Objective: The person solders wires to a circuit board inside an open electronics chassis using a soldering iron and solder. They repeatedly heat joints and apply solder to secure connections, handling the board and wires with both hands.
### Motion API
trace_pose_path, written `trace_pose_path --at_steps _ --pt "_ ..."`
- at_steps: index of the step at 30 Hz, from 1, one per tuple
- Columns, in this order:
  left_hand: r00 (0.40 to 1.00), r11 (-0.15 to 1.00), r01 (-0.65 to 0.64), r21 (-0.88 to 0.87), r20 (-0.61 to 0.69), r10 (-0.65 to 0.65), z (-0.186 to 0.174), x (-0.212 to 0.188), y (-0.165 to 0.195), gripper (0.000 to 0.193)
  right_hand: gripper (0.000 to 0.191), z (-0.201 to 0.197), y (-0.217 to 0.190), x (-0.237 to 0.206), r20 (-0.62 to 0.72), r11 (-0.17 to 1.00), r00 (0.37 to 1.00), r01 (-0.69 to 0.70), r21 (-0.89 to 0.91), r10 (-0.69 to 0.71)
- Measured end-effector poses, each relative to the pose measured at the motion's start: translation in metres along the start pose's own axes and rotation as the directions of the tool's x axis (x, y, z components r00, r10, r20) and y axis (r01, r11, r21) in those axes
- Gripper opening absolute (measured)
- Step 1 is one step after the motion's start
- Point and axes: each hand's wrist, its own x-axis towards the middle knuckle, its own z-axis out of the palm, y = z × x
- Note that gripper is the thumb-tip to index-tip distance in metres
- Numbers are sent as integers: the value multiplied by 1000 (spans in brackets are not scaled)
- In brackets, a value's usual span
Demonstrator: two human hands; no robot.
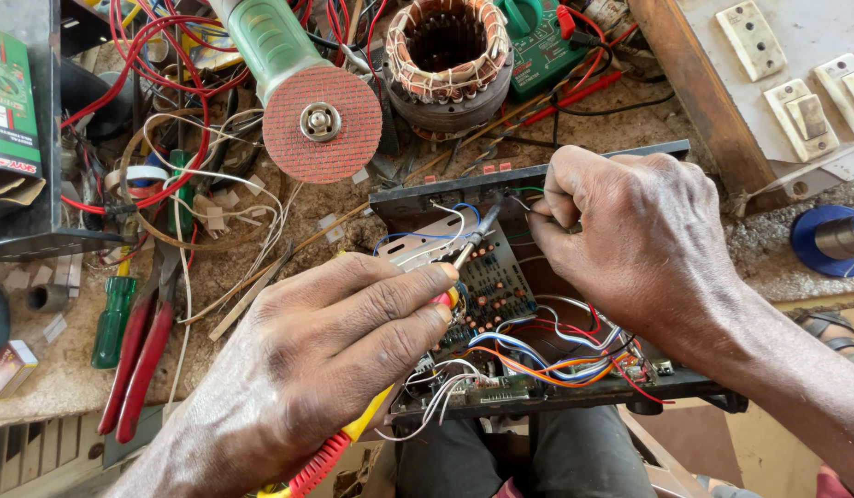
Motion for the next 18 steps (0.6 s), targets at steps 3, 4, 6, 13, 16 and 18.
trace_pose_path --at_steps 3,4,6,13,16,18 --pt "1000 1000 -7 13 5 7 -1 0 1 43 27 1 -1 0 1 1000 1000 2 -5 -2" --pt "1000 1000 -10 15 6 10 -1 0 0 43 27 1 0 0 -2 1000 1000 1 -5 -1" --pt "1000 1000 -13 15 5 12 -1 1 1 43 27 1 -1 0 -7 1000 1000 0 -4 0" --pt "1000 999 -24 36 -9 25 1 0 3 45 27 1 0 0 -6 1000 1000 9 -2 -9" --pt "1000 999 -19 47 -6 20 2 -1 3 46 27 1 0 0 -1 1000 1000 10 -8 -10" --pt "1000 999 -20 49 -7 21 2 -1 3 46 27 1 0 -1 0 1000 1000 7 -8 -7"
